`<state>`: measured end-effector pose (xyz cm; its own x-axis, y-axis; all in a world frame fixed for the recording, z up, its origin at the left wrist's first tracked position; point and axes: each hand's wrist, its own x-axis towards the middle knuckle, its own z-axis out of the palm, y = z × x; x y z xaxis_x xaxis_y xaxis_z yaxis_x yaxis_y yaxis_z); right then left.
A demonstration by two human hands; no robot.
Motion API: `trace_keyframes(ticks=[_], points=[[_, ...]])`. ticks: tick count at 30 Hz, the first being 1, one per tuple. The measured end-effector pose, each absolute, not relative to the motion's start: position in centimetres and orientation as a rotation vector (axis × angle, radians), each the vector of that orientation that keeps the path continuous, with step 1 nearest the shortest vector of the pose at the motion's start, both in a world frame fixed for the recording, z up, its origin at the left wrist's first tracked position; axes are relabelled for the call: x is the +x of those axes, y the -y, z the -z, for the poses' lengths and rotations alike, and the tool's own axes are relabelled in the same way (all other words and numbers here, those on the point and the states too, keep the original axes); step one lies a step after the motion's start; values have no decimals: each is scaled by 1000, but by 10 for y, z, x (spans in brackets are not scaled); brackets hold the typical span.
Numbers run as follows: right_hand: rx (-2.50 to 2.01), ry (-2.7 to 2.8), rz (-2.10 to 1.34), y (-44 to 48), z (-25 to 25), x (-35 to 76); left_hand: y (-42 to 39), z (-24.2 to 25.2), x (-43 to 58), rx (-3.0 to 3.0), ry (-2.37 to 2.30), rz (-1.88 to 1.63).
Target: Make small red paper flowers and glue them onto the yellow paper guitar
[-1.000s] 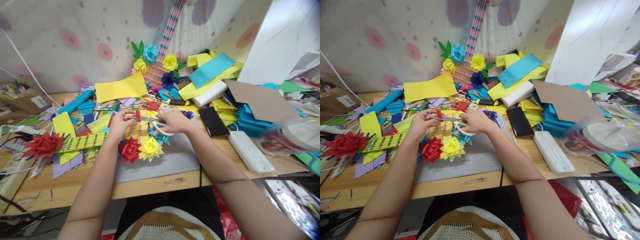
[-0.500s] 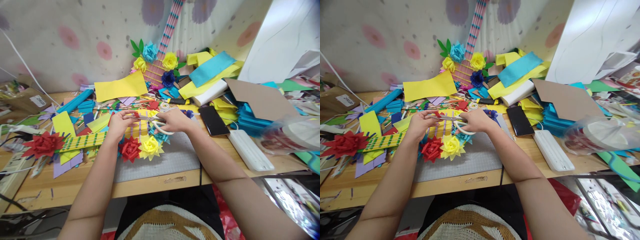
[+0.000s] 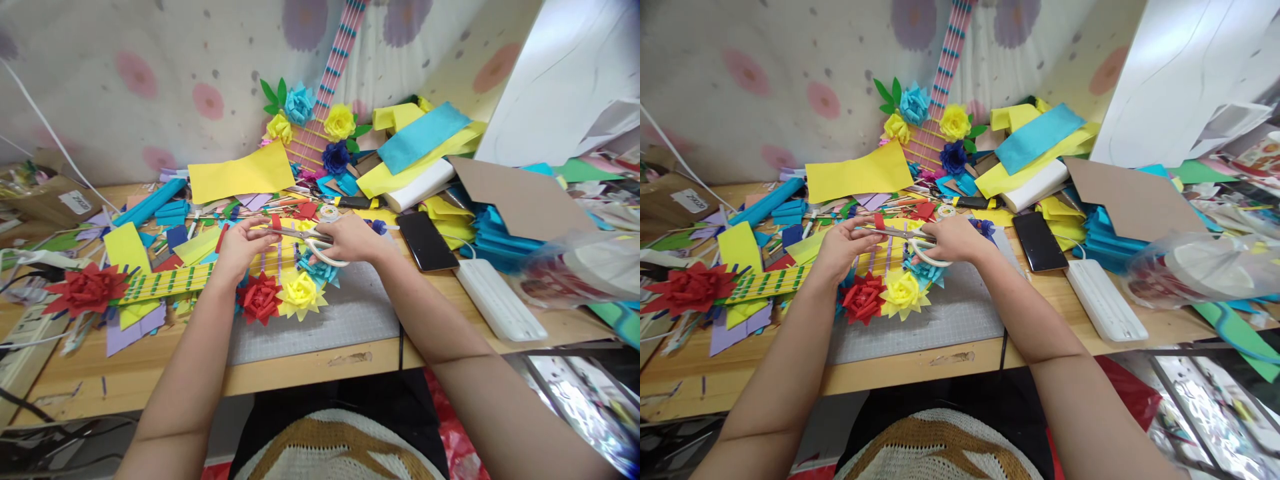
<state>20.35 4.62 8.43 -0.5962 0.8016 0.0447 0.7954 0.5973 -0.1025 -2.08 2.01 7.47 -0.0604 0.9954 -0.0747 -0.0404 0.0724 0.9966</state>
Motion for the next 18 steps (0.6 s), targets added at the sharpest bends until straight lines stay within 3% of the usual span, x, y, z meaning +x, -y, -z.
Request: trace_keyframes(ticks=[18], points=[[-1355,2768,-90,-44,-85,201,-22,-72,-21,1098,-1272,-1230]])
